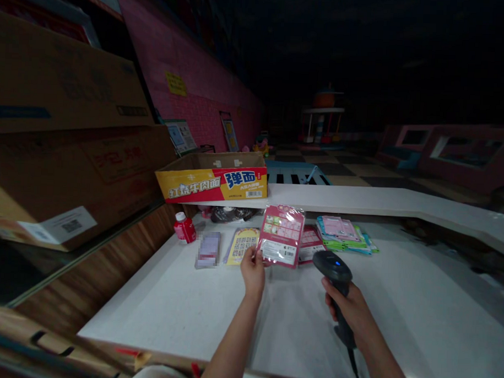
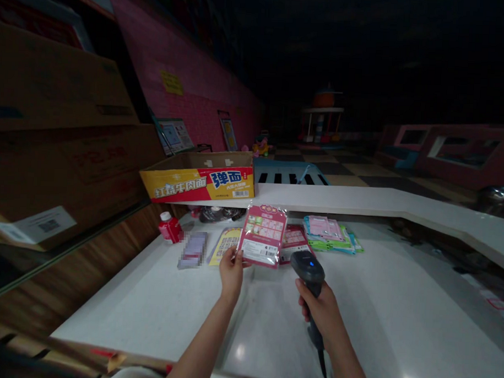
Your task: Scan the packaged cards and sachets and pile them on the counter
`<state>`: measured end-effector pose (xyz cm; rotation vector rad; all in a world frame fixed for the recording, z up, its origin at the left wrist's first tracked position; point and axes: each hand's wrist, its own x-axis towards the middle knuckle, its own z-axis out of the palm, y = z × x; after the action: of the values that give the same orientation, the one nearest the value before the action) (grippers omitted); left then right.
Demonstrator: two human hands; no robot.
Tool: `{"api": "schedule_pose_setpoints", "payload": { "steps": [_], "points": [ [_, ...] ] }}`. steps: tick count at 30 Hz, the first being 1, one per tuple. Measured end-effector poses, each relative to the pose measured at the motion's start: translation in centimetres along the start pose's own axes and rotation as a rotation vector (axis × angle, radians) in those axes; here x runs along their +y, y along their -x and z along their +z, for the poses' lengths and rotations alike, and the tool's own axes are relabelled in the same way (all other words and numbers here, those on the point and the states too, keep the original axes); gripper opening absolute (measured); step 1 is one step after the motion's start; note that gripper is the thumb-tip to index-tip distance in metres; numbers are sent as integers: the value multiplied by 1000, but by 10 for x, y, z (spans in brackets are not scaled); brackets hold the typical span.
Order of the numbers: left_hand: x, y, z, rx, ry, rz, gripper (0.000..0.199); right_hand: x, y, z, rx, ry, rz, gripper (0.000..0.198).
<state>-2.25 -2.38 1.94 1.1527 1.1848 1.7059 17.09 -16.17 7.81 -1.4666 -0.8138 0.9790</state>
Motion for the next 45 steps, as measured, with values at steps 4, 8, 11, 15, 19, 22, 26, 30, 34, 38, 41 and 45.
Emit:
{"api": "schedule_pose_setpoints", "payload": {
  "steps": [4, 8, 11, 15, 19, 22, 26, 30, 34, 38, 41, 45],
  "points": [
    [8, -20, -44, 174, -148, -3, 35, 2, 0, 6, -28, -16, 6, 37],
    [12, -38, -69, 274, -400, -22, 25, 2, 2, 11, -64, 3, 11, 36],
    [19, -38, -73, 298, -665, 8, 22, 0, 4, 12, -72, 28, 8, 35],
    [30, -21, -66, 315, -1093, 180, 36, -3, 4, 11, -76, 43, -9, 35],
    [29, -8, -51, -120, -1169, 388, 38, -4, 4, 11, -73, 55, -7, 34],
    [19, -7, -42, -346, -1136, 411, 44, -2, 4, 12, -73, 55, 8, 34],
    [11, -8, -44, -367, -1203, 360, 42, 2, 4, 11, -82, 33, 5, 35],
    [14, -9, -54, -370, -1267, 318, 39, 4, 2, 9, -75, 27, 6, 36],
    [19, -8, -60, -370, -1305, 296, 35, 5, 3, 10, -73, 24, 27, 37],
    [22, -4, -55, -333, -1270, 383, 39, 7, 5, 8, -64, 1, 19, 40],
    [24, 1, -38, -293, -1145, 495, 34, 6, 5, 1, -23, -21, 26, 42],
    [27, 7, 5, -386, -961, 450, 26, 2, 4, -12, 19, -46, 51, 44]
  ]
}}
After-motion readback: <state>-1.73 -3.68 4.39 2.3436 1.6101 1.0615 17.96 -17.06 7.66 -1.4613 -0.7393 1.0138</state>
